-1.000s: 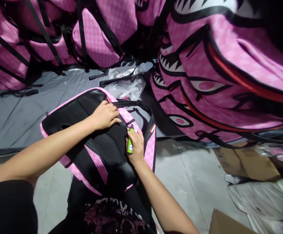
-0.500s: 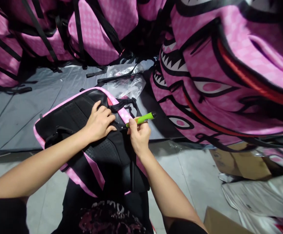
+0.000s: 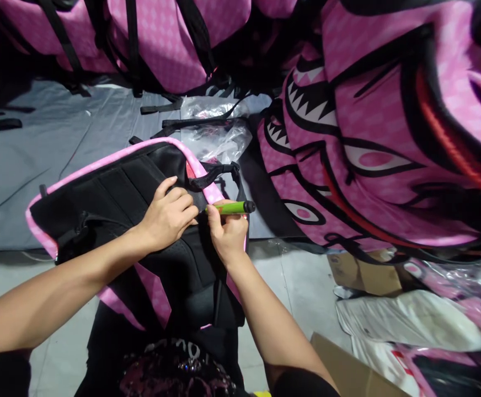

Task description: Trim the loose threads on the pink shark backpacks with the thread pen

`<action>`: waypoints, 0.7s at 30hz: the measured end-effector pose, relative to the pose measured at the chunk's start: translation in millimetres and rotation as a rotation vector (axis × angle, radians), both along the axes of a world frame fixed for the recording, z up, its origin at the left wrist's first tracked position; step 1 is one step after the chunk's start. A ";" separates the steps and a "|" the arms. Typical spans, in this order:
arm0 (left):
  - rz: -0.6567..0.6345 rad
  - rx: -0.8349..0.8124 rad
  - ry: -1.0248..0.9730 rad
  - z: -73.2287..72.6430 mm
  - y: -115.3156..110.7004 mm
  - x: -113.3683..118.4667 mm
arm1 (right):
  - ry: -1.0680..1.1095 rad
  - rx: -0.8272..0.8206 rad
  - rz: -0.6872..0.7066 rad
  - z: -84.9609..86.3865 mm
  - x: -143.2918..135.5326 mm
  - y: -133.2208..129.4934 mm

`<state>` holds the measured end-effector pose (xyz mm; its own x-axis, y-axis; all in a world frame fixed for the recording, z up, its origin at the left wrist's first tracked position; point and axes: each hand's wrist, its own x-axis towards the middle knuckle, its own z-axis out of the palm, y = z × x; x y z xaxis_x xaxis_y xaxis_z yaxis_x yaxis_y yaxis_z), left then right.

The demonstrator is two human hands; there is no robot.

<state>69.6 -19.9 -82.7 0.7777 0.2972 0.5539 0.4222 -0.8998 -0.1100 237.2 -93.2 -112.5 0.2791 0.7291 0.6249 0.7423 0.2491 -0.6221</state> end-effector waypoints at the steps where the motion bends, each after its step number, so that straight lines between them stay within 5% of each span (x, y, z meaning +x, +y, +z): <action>1: 0.000 0.000 -0.001 -0.7 0.3 0.1 | -0.019 0.003 -0.008 -0.5 0.5 0.4; 21: 0.012 0.041 0.001 -3.8 2.8 1.1 | 0.147 -0.282 -0.099 1.6 -2.9 1.7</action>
<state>70.7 -17.1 -86.5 0.7746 0.2839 0.5651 0.4331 -0.8893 -0.1469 234.3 -91.5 -110.9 0.4298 0.8323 0.3502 0.6511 -0.0170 -0.7588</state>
